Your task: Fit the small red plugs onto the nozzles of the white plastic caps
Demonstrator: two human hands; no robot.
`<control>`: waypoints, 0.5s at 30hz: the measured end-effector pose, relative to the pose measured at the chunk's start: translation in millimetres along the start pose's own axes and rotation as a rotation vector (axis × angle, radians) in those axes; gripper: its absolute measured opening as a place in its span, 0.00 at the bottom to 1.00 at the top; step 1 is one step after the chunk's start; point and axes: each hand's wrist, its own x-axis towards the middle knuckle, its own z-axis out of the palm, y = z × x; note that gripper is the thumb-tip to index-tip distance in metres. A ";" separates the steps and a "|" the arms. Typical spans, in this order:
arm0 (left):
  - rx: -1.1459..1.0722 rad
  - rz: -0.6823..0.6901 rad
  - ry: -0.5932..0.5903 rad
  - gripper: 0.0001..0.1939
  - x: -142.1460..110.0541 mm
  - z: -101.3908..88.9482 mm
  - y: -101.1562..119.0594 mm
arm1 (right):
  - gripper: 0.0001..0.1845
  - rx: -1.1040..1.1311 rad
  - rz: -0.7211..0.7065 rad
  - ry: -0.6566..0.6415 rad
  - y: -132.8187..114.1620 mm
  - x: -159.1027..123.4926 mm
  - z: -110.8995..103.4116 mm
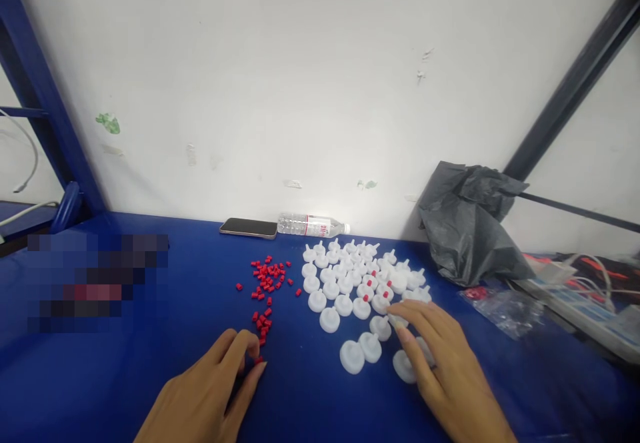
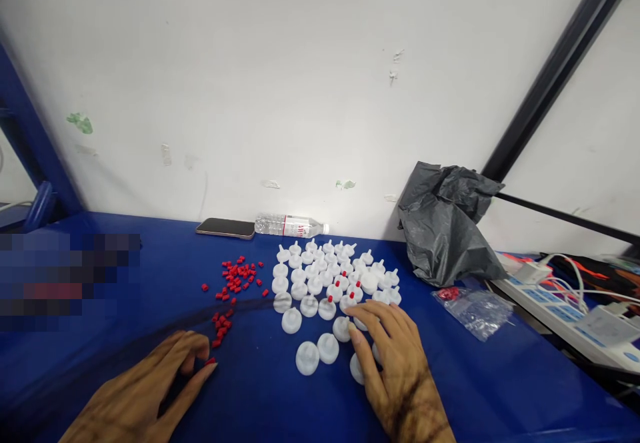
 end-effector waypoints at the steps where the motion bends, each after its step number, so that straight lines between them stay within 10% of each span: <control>1: 0.001 0.006 0.013 0.19 0.5 -0.2 0.7 | 0.19 -0.017 0.013 0.005 1.5 0.2 0.6; 9: 0.012 0.011 0.020 0.20 -3.2 1.8 -1.7 | 0.24 -0.130 -0.036 -0.146 3.0 15.3 12.5; 15: -0.039 -0.023 0.055 0.13 -5.6 0.1 -4.3 | 0.20 -0.008 -0.011 0.131 -3.9 14.4 -4.5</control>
